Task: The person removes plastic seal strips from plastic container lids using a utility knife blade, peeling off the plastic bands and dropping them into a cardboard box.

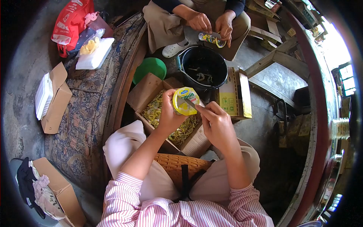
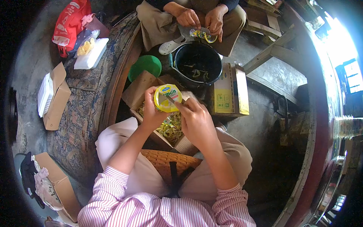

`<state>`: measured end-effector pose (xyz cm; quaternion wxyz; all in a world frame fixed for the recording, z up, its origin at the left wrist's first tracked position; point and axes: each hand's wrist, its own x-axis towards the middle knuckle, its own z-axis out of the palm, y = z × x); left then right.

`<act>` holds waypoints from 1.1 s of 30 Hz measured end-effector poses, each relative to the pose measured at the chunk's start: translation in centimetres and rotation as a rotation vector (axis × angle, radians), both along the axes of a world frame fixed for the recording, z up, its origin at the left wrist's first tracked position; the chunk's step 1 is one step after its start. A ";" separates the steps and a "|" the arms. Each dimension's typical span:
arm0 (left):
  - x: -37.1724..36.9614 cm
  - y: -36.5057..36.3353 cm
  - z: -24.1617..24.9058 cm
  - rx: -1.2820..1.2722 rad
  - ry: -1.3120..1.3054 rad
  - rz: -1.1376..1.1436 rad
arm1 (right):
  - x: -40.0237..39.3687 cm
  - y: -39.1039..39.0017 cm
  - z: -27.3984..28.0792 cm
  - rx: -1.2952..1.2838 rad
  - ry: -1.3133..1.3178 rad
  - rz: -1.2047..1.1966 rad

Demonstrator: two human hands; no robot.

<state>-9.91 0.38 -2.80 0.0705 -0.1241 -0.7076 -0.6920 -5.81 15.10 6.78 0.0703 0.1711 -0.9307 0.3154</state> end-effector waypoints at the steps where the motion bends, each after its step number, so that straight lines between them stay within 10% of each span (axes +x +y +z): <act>1: 0.0 0.2 0.0 -0.016 0.015 0.002 | 0.0 -0.1 -0.1 0.007 0.012 -0.003; 33: 0.6 0.4 0.3 -0.011 0.030 -0.067 | 0.2 0.3 0.5 0.045 -0.093 0.020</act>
